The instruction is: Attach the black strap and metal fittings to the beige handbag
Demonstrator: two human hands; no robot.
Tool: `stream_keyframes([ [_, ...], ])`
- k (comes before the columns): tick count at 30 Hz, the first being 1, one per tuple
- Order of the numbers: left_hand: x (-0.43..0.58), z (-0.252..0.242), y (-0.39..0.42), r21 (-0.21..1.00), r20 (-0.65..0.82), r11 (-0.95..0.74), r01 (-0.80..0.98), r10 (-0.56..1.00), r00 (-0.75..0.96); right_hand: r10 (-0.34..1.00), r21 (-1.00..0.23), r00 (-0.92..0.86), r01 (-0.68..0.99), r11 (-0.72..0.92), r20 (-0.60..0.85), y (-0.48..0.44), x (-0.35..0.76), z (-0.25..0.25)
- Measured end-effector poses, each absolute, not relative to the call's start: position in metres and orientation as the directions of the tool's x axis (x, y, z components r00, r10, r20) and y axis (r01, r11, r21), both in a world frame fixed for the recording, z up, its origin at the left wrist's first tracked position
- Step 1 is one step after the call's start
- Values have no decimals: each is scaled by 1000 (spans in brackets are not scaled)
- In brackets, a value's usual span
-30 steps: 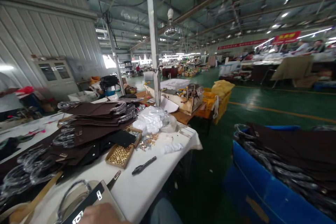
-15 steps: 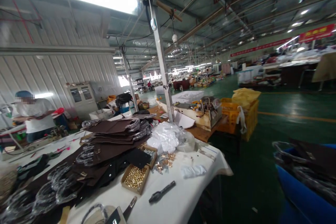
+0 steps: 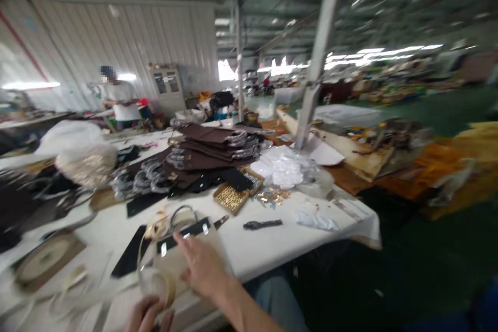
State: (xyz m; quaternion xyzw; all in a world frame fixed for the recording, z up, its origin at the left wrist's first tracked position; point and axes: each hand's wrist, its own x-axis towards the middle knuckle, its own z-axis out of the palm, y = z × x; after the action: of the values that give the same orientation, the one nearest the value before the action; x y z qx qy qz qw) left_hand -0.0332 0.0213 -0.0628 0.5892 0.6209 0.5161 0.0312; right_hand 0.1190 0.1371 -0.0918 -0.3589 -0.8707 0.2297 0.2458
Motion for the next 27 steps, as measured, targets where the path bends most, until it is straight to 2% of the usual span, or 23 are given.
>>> stream_keyframes([
  [2,-37,-76,-9,704,500,-131,698,789,-356,666,-524,-696,475,707,268,131,118,-85],
  [4,-37,-80,-20,741,451,-134,658,826,-339,567,-510,-751,360,782,338,134,114,-83],
  [8,-30,-77,-9,810,383,-198,552,892,-242,465,-593,-753,124,795,465,136,106,-90],
  [10,-30,-78,-6,829,389,-207,520,881,-270,498,-687,-730,53,725,468,138,105,-93],
  [13,-45,-86,-11,814,442,-161,559,796,-413,647,-841,-636,-8,541,422,145,107,-94],
  [16,-74,-94,-14,696,486,-47,717,765,-422,793,-950,-527,-115,290,306,155,113,-92],
  [19,-99,-97,-7,568,456,-39,822,847,-275,828,-969,-516,-212,124,218,161,119,-91],
  [21,-108,-97,1,561,435,-90,823,878,-200,822,-966,-537,-251,57,189,162,122,-93],
  [24,-116,-95,7,547,441,-101,831,878,-184,840,-946,-525,-321,-48,136,164,124,-99],
  [27,-132,-93,0,461,436,-25,887,877,-202,880,-893,-461,-436,-112,115,167,124,-100],
])
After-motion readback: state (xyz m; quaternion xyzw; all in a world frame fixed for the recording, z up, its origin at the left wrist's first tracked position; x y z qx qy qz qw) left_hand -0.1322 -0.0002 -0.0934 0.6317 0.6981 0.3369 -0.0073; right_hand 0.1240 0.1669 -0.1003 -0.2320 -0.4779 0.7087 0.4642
